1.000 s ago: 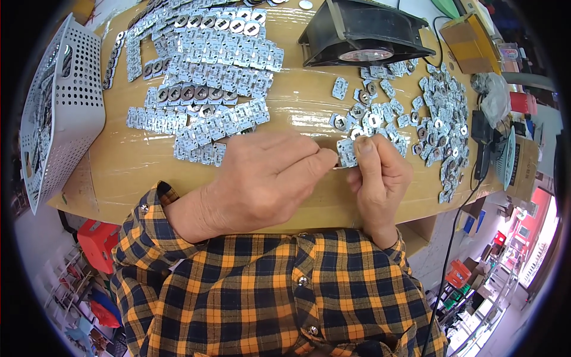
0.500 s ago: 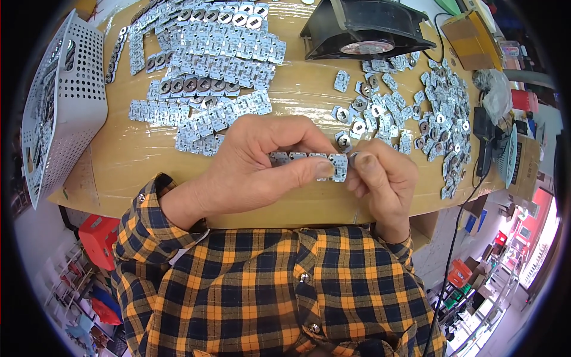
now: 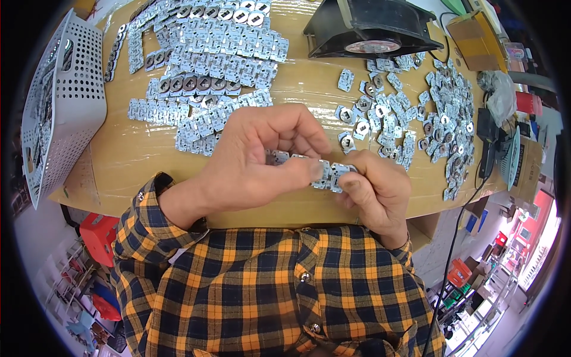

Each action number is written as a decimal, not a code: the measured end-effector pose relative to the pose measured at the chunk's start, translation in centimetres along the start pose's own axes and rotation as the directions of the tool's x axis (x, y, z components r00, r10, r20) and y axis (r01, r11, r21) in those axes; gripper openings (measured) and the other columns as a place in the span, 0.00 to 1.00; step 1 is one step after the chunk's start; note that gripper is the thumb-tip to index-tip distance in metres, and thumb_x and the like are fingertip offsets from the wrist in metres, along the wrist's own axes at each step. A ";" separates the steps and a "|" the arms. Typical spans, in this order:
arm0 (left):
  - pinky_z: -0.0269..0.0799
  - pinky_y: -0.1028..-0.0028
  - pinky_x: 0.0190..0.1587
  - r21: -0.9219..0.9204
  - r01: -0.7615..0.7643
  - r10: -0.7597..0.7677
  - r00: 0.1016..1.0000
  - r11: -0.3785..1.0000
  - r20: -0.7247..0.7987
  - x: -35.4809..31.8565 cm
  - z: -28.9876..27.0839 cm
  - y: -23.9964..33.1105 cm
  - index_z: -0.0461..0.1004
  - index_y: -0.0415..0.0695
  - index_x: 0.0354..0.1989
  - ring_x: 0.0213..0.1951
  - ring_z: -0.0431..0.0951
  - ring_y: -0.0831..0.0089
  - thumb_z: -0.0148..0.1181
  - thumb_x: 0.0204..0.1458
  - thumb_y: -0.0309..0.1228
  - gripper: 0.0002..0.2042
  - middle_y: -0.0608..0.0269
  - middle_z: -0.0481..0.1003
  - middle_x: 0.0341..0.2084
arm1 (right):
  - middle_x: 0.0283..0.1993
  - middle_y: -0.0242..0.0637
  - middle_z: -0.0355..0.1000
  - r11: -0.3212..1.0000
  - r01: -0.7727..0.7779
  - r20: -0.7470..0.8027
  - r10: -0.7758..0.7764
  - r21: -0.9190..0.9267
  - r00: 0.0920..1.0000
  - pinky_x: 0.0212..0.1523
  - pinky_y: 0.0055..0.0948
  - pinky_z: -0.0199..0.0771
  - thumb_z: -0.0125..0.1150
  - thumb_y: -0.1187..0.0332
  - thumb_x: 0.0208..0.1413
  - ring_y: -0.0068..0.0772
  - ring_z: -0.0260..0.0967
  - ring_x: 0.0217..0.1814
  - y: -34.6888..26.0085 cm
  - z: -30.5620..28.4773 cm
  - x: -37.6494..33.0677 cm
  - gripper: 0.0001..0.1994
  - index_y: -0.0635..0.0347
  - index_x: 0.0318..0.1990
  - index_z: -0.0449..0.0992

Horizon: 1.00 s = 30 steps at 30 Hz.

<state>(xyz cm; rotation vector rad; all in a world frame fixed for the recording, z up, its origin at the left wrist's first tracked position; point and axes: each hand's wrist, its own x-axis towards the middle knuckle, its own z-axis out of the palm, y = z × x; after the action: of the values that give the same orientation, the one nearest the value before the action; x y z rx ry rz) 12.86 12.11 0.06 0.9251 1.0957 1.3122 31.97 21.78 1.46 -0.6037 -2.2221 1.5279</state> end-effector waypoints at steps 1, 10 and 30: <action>0.67 0.85 0.29 -0.073 -0.013 0.015 1.000 0.997 0.019 0.0 -0.3 0.0 0.75 0.36 0.37 0.28 0.75 0.86 0.63 0.50 0.22 0.07 0.67 0.77 0.25 | 0.19 0.29 0.70 0.999 -0.010 0.016 0.010 0.033 1.000 0.18 0.17 0.61 0.55 0.64 0.63 0.16 0.64 0.15 -0.2 0.0 0.0 0.14 0.67 0.30 0.73; 0.58 0.87 0.19 -0.230 0.188 -0.157 0.977 0.955 0.144 0.2 -0.3 0.8 0.75 0.37 0.36 0.21 0.73 0.86 0.63 0.53 0.26 0.06 0.65 0.77 0.24 | 0.19 0.31 0.68 0.626 -0.399 0.129 0.432 0.670 0.893 0.14 0.17 0.54 0.51 0.64 0.65 0.17 0.58 0.12 -0.3 0.7 -0.3 0.14 0.63 0.29 0.72; 0.65 0.78 0.24 0.598 -0.473 0.576 0.817 0.647 0.023 0.3 0.5 -1.3 0.76 0.34 0.39 0.25 0.74 0.72 0.59 0.43 0.11 0.13 0.57 0.75 0.27 | 0.18 0.26 0.67 0.913 -0.271 -0.209 0.342 0.306 0.916 0.17 0.14 0.54 0.51 0.68 0.65 0.09 0.57 0.16 0.0 2.1 -0.2 0.12 0.64 0.30 0.72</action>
<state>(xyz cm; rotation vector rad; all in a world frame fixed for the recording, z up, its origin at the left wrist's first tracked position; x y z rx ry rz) 13.71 12.39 -1.07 1.7278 1.4735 1.5725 31.00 20.05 0.77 -1.0398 -1.7423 1.7518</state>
